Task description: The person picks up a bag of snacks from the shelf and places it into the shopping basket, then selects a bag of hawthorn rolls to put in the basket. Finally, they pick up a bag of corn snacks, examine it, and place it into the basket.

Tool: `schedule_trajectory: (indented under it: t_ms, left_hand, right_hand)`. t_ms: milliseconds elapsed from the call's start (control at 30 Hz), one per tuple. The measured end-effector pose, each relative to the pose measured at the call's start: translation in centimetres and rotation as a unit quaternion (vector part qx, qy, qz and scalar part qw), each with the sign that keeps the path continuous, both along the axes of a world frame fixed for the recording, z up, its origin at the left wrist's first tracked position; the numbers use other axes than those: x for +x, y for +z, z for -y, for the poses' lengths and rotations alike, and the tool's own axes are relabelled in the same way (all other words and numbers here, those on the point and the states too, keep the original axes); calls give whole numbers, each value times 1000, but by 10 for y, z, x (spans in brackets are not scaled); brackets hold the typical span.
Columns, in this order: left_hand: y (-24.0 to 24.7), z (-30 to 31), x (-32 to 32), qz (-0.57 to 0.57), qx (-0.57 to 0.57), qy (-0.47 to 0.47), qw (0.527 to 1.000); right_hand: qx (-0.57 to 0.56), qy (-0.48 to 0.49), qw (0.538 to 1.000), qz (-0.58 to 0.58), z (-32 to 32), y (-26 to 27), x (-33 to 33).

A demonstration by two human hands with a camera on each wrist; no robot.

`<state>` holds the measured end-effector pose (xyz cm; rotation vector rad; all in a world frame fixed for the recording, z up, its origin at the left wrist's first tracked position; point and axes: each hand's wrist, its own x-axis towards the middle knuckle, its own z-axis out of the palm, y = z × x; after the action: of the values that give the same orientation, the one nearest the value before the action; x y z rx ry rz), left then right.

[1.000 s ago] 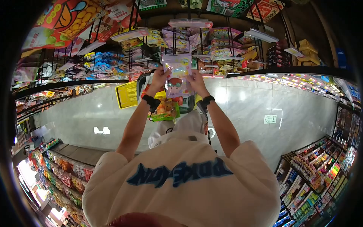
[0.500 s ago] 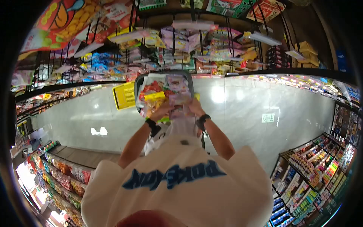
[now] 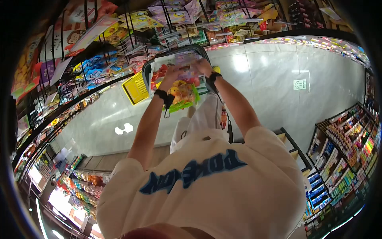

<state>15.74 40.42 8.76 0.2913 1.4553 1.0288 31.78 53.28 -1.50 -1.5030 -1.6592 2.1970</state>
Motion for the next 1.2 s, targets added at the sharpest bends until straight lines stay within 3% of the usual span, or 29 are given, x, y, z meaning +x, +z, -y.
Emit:
schedule_trajectory:
  t_ms: [33, 100, 133, 167, 267, 300, 367, 433, 500, 533, 567, 600, 633, 667, 700, 733, 800, 900, 933, 1000, 1033, 1067, 1100, 1133, 1200]
  left_hand:
    - [-7, -9, -8, -40, -45, -22, 998]
    - [-32, -22, -19, -63, -52, -24, 996]
    - [-48, -30, -24, -75, -51, -22, 996]
    - [-65, -37, -26, -107, -59, -17, 992]
    - [-88, -53, -26, -123, -160, -22, 979]
    - [-77, -57, -26, -167, -193, -79, 964]
    - [-113, -47, -31, -152, -182, -83, 968]
    - [-127, -34, -31, -230, -203, -82, 948]
    - [-123, -25, -30, -401, -245, -70, 880]
    - [-86, -22, -24, -429, -210, -66, 876]
    - [-97, -8, -22, -578, -131, -92, 800]
    - [-79, 1, -20, -579, -48, -34, 813]
    - [-90, 16, -25, -531, -32, -2, 847]
    - [-35, 24, -17, -531, -25, -10, 847]
    - [-15, 37, -18, -584, -51, -60, 808]
    - [-20, 51, -22, -426, -67, 25, 902]
    - [-20, 60, -27, -442, 12, 53, 895]
    - [14, 21, -37, -330, 19, -14, 944]
    - [6, 2, -46, -435, 117, -6, 893]
    - [-12, -39, -64, -607, 282, 7, 743]
    - [-11, -57, -71, -536, 227, -18, 813]
    - [-12, -69, -73, -451, 167, -38, 876]
    - [-46, -86, -86, -330, 123, -41, 935]
    - [-78, -100, -96, -206, 84, -44, 974]
    - [-83, -124, -99, -94, 157, 90, 979]
  right_hand:
    - [88, 31, 996, 11, -7, -45, -8]
    - [47, 6, 999, -2, -11, -79, -15]
    - [30, -3, 999, -10, -24, -70, -27]
    - [-7, -57, 998, 6, -28, -62, -34]
    - [-167, -90, 981, -34, -36, -105, -36]
    - [-227, -98, 969, -2, -37, -71, -37]
    - [-211, -66, 975, -10, -37, -61, -31]
    - [-155, -30, 986, -50, -31, -62, -18]
    - [-34, -55, 998, 20, -11, -44, 0]
    - [31, -73, 996, 50, -1, -27, 7]
    - [121, -72, 989, 32, 10, -35, 22]
    - [131, -70, 989, 26, 16, -30, 38]
    - [140, -68, 988, 21, 21, -23, 55]
    - [66, -58, 996, 32, 31, -2, 72]
    - [56, -54, 996, 33, 36, 4, 87]
    - [46, -49, 997, 38, 44, 7, 102]
    - [88, -99, 991, 36, 52, 14, 116]
    - [129, -65, 988, 48, 19, 46, 95]
    - [146, -67, 987, 3, 2, 50, 80]
    - [200, -41, 979, -24, -34, 60, 46]
    - [397, 119, 910, 22, -58, 68, 29]
    - [318, 63, 943, -70, -73, 60, 17]
    - [234, 6, 959, -159, -87, 53, 6]
    - [191, -19, 969, -155, -95, 111, -23]
    - [180, -19, 977, -117, -116, 98, -50]
